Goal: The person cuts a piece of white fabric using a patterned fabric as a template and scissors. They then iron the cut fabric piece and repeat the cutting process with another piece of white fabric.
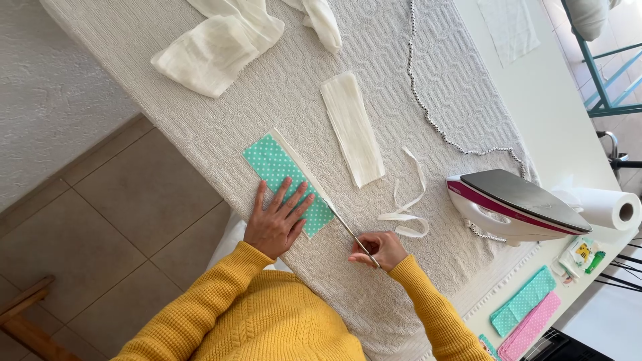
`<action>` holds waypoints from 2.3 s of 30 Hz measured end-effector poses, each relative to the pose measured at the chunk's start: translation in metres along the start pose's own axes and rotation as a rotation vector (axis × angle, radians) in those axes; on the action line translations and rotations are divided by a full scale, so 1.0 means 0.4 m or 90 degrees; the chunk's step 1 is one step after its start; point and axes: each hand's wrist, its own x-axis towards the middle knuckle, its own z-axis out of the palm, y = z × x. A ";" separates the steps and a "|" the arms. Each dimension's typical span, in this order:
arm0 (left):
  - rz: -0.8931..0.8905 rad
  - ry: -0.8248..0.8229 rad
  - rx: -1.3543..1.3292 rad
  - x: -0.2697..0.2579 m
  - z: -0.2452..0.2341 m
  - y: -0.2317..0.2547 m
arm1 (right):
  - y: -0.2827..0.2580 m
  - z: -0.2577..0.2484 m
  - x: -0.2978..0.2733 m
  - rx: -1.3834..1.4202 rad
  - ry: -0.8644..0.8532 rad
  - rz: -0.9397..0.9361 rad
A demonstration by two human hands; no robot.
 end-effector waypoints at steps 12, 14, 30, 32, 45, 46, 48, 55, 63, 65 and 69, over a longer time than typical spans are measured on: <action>0.000 0.005 -0.005 0.003 -0.009 0.001 | -0.016 0.027 0.033 -0.010 0.057 -0.024; 0.001 0.003 -0.003 0.003 -0.009 0.000 | -0.019 0.031 0.030 -0.012 0.056 -0.008; -0.044 -0.002 -0.011 -0.003 0.006 -0.002 | -0.089 0.028 0.075 0.013 0.055 -0.012; -0.044 -0.001 -0.014 -0.002 0.008 -0.004 | -0.090 0.027 0.069 0.012 0.058 -0.015; -0.041 0.004 -0.010 -0.002 0.007 -0.005 | -0.098 0.024 0.082 -0.006 0.063 -0.019; -0.042 0.004 -0.010 -0.001 0.006 -0.004 | -0.100 0.024 0.083 -0.007 0.062 -0.019; -0.042 -0.001 -0.004 0.000 0.003 -0.003 | -0.106 0.025 0.087 -0.001 0.060 -0.009; -0.042 0.002 -0.004 -0.002 0.005 -0.006 | -0.115 0.027 0.085 0.015 0.069 0.018; -0.048 -0.004 -0.015 -0.004 0.012 -0.005 | -0.143 0.022 0.115 0.056 0.063 0.006; -0.050 -0.004 -0.013 -0.004 0.012 -0.006 | -0.160 0.020 0.126 0.045 0.060 0.003; -0.051 -0.010 -0.014 -0.001 0.007 -0.005 | -0.180 0.022 0.132 0.019 0.059 0.013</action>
